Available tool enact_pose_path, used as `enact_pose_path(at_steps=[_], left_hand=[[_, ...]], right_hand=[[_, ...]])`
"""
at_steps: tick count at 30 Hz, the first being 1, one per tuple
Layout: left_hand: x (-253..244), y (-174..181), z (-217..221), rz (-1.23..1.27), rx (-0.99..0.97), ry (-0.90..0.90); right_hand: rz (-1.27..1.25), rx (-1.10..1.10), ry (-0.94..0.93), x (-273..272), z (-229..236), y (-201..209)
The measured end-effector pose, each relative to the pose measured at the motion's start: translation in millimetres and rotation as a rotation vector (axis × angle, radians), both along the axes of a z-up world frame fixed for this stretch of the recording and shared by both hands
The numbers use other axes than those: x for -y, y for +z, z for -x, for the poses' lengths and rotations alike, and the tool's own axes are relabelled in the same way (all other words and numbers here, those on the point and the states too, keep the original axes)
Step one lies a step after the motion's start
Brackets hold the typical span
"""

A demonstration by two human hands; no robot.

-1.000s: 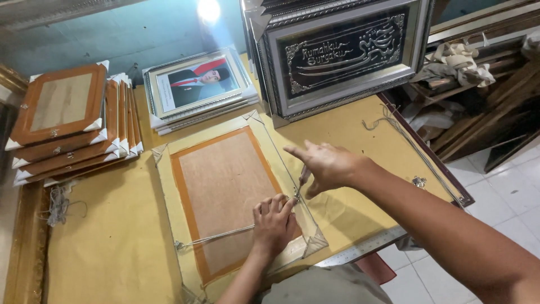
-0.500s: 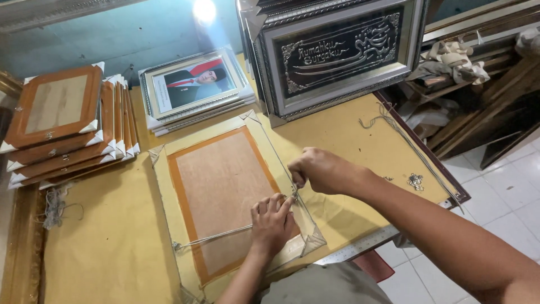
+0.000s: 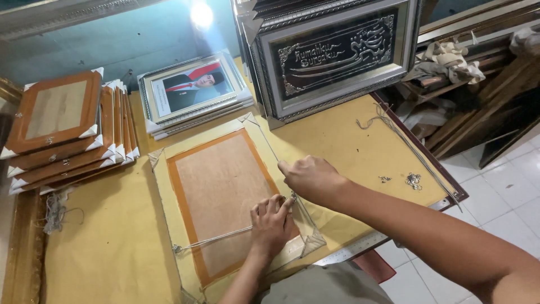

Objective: Attaching a hanging wire to the back of a picture frame using a screwdriver and screws.

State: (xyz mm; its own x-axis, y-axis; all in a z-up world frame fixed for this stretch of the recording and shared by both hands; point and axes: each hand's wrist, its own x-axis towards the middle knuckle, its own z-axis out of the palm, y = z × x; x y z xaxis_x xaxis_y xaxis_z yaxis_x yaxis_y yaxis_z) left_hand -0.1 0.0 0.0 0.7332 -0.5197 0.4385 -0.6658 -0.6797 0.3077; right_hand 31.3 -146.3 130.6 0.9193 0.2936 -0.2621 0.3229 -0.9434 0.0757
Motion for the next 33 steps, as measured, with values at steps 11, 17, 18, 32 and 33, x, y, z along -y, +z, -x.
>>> enact_pose_path(at_steps=[11,17,18,32,33], left_hand=[[0,2,2,0.005,0.033,0.012],[1,1,0,0.014,0.057,0.004],[0,1,0,0.012,0.059,0.002],[3,4,-2,0.011,0.158,0.023],[3,3,-1,-0.01,0.152,0.022]], right_hand=[[-0.255,-0.297,-0.138,-1,-3,70],[0.094,-0.157,-0.223,1,-6,43],[0.159,-0.095,-0.143,6,-9,30],[-0.693,0.035,-0.501,65,23,49],[-0.714,0.072,-0.683,71,27,47]])
